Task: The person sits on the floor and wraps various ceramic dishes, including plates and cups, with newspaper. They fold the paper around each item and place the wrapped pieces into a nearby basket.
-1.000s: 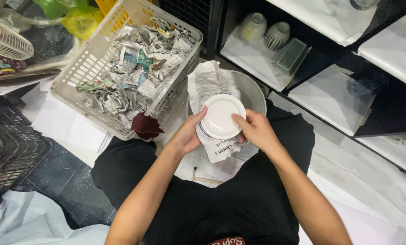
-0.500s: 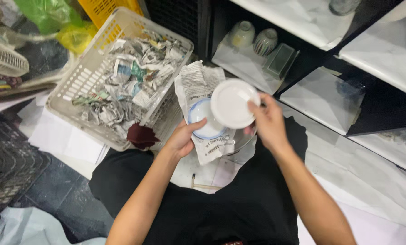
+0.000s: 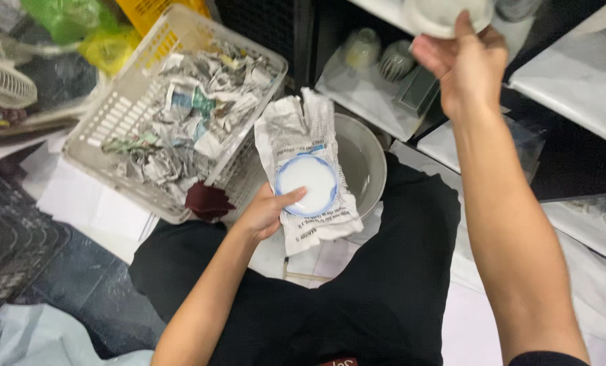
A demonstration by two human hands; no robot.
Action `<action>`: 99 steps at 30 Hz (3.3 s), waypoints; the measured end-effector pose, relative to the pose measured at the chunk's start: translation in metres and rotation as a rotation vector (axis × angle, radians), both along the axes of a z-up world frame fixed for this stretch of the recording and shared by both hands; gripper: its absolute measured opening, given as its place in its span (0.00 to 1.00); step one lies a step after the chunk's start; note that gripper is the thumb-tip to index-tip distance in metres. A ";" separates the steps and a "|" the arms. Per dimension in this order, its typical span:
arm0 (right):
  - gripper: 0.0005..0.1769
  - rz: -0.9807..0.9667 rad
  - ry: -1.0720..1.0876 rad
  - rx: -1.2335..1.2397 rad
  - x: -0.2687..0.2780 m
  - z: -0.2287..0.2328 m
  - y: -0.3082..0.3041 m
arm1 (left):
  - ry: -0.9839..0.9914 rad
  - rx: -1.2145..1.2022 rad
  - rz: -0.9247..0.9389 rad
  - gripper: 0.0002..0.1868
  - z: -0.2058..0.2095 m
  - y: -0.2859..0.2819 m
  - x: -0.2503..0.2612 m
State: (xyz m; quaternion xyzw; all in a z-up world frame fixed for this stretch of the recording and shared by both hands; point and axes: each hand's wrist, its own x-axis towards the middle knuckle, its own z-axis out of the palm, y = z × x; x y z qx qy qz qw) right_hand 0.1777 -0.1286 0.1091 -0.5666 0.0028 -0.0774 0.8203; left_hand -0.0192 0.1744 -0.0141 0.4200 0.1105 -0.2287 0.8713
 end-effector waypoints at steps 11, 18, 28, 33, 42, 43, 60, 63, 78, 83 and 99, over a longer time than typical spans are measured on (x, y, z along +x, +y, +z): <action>0.44 -0.138 -0.127 -0.037 -0.019 -0.016 0.008 | -0.055 0.087 0.027 0.28 0.005 0.020 -0.006; 0.43 0.479 -0.066 -0.383 -0.134 -0.095 0.074 | -0.045 0.003 0.066 0.28 -0.010 0.034 -0.004; 0.28 0.710 0.581 -0.083 -0.140 -0.163 0.097 | 0.216 -0.313 0.206 0.37 -0.020 0.047 0.012; 0.38 0.922 0.251 -0.306 -0.142 -0.175 0.102 | 0.202 -0.296 0.174 0.32 -0.027 0.044 0.018; 0.15 0.564 0.396 -0.411 -0.147 -0.150 0.133 | 0.076 -0.140 -0.017 0.29 -0.026 0.039 0.015; 0.14 0.559 0.404 -0.385 -0.148 -0.145 0.135 | 0.086 -0.190 -0.020 0.30 -0.029 0.040 0.014; 0.22 0.489 0.312 -0.119 -0.157 -0.135 0.153 | -0.368 0.253 0.227 0.22 -0.075 0.009 0.003; 0.24 0.470 0.223 -0.107 -0.160 -0.140 0.158 | -0.173 -0.007 0.354 0.16 -0.073 0.000 0.004; 0.30 0.438 0.398 0.016 -0.137 -0.164 0.147 | 0.058 -0.306 0.464 0.23 -0.050 0.015 0.010; 0.24 0.601 0.771 0.399 -0.126 -0.166 0.128 | 0.123 -0.201 0.246 0.24 -0.048 0.000 0.001; 0.26 0.642 -0.516 -0.736 -0.144 -0.099 0.146 | 0.061 -0.373 0.346 0.14 -0.055 0.019 0.010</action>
